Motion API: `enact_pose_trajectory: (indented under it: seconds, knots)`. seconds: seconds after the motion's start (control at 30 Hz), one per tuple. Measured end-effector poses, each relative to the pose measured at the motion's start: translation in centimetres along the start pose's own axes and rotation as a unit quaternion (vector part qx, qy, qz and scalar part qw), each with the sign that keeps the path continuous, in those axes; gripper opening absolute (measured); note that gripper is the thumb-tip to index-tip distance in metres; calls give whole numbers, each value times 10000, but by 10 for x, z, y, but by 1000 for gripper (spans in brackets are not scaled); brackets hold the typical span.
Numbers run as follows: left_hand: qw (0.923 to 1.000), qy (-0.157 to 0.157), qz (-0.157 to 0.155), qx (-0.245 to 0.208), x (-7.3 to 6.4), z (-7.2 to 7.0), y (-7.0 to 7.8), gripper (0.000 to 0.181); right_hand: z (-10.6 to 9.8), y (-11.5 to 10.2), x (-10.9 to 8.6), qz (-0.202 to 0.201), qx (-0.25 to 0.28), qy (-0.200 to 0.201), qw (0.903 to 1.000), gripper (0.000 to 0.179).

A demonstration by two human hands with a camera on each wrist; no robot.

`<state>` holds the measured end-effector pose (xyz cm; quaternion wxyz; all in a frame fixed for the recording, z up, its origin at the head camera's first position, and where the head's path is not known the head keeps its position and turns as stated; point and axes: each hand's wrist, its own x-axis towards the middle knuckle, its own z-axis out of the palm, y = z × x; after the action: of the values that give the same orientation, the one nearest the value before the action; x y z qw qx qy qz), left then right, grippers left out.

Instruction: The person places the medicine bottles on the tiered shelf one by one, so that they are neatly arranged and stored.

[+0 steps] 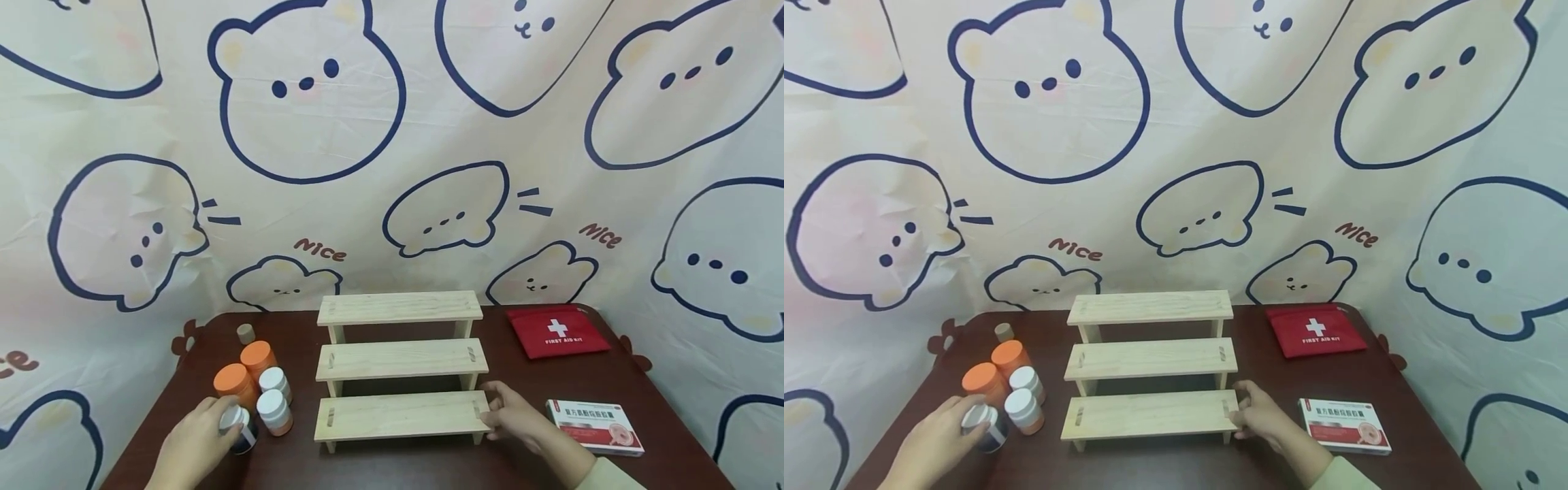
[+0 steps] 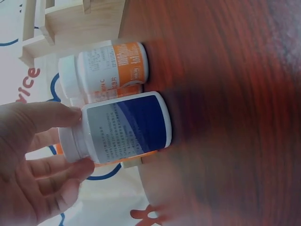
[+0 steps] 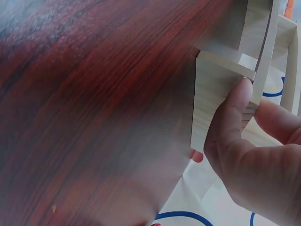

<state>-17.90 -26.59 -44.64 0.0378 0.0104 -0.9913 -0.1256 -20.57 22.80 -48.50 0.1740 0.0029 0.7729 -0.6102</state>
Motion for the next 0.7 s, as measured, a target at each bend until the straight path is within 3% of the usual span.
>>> enact_pose_trajectory:
  seconds: [0.27,0.4,0.7]
  knots:
    - [9990,-433,-140,24,-5,-8,3,43,2,3,2,25,-35,3,10000,57]
    - [9994,-336,-73,55,-10,-17,8,43,2,5,4,3,-52,-15,10000,57]
    - [9995,-13,156,-266,-15,-38,35,42,-2,-1,0,-25,47,-35,10000,57]
